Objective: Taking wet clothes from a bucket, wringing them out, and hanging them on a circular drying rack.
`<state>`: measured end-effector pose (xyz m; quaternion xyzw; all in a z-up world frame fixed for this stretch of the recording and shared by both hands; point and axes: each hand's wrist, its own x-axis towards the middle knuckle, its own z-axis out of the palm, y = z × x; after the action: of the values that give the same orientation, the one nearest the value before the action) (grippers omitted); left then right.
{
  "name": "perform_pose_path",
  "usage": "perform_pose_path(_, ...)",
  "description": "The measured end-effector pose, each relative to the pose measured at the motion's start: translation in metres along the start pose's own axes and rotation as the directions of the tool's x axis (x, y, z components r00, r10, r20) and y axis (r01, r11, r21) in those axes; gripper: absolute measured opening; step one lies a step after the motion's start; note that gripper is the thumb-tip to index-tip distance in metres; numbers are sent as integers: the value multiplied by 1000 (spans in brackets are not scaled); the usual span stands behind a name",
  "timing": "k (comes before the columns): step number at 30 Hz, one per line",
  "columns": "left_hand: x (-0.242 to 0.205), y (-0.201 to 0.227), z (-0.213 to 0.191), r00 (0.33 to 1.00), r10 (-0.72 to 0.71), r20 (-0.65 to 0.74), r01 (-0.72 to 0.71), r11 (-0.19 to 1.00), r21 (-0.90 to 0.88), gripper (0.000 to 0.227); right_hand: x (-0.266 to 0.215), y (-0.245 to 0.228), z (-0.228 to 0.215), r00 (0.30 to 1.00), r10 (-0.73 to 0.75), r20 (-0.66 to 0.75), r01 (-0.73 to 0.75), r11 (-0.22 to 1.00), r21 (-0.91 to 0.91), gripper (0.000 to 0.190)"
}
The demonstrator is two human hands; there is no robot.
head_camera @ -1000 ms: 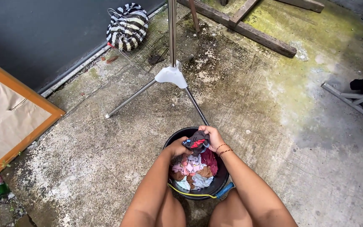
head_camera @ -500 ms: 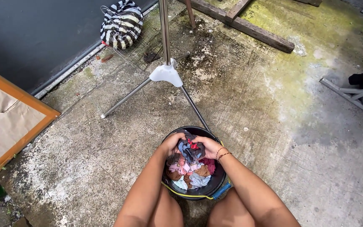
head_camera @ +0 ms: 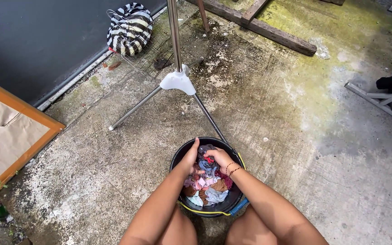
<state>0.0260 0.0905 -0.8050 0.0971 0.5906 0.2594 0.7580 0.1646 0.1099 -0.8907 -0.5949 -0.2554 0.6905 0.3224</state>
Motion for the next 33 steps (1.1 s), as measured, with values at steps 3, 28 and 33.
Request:
perform_pose_path(3,120,-47,-20,923,217,-319,-229,973,-1,63,-22,-9,18,998,-58,-35,57,998,-20,14)
perform_pose_path(28,114,-66,12,858,365,-362,-364,929,72,45,16,22,41,977,-142,-158,157,984,88,26)
perform_pose_path(33,117,-70,14,844,405,-352,-402,912,85,43,39,37,33,923,-226,-312,244,970,19,38)
